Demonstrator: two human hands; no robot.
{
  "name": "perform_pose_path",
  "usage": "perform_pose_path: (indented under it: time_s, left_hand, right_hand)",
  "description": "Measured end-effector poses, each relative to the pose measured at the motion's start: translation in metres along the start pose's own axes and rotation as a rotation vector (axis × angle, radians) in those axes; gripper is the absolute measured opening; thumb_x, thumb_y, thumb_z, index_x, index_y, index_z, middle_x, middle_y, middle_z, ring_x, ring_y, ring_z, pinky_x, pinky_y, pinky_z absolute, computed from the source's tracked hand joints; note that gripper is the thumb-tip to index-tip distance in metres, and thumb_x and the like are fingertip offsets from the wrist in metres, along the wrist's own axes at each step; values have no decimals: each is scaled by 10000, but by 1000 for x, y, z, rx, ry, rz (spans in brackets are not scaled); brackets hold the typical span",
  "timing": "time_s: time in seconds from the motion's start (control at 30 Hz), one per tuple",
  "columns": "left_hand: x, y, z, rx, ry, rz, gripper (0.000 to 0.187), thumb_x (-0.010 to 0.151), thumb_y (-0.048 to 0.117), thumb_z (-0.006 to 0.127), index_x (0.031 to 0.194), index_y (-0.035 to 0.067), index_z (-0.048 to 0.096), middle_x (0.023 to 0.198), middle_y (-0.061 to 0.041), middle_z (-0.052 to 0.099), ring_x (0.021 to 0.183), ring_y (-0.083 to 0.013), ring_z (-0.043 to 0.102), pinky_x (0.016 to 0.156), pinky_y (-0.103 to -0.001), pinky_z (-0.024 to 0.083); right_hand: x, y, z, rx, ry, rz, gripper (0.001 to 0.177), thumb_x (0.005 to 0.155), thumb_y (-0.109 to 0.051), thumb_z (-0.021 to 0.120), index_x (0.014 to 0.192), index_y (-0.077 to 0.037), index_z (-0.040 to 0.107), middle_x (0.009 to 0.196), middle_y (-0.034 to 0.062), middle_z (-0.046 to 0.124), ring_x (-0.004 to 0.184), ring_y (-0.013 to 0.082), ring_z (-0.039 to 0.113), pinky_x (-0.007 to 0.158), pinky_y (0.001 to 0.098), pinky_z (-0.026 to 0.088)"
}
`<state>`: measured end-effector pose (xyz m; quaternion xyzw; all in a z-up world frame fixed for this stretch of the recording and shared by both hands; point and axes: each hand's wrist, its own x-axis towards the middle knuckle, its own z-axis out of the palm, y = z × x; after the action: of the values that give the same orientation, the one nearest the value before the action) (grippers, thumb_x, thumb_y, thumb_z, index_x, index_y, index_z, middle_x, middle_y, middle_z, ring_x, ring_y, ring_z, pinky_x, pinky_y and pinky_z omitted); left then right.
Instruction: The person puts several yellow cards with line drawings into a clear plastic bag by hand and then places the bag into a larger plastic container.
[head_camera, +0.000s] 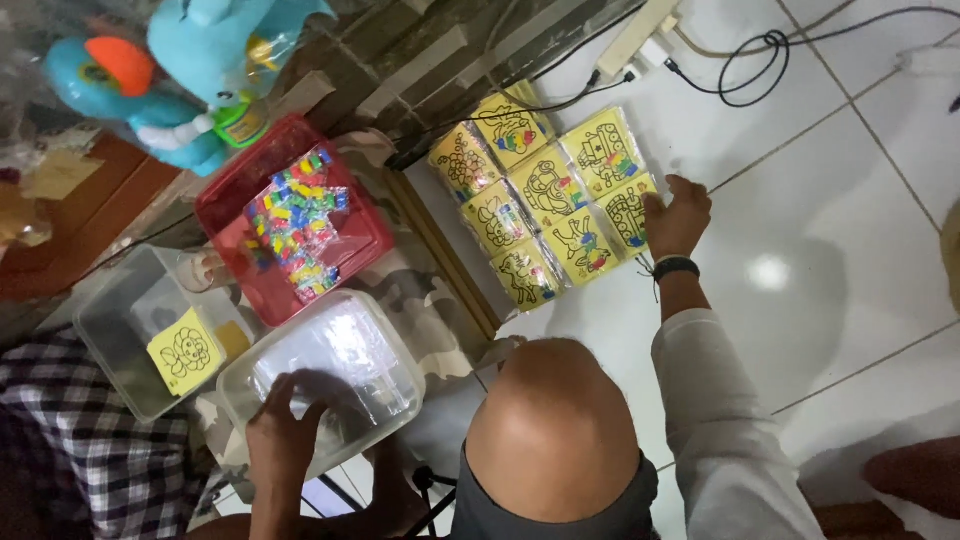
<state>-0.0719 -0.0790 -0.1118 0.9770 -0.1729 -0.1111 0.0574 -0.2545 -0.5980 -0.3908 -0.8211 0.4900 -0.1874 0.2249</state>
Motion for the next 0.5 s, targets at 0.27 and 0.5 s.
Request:
perform_pose_path:
  time_s: [0.27, 0.5]
  left_hand:
    - [-4, -53, 40, -245, 156, -172, 682, 654, 62, 895, 1299, 17, 679, 1308, -256, 548, 1036, -455, 664, 836, -489, 599]
    - [-3, -76, 58, -442, 261, -50, 661, 701, 0, 820, 1338, 2, 643, 901, -174, 704, 859, -371, 734, 778, -443, 620]
  right_hand:
    - [-1, 32, 27, 13, 2, -159, 574, 879, -142, 800, 1391, 50, 625, 1275, 286, 642, 1162, 479, 593, 952, 580, 467]
    - [40, -79, -87, 146, -388, -339, 170, 1086, -338, 725, 1242, -270, 732, 1304, 53, 698, 1172, 375, 646, 1038, 520, 474]
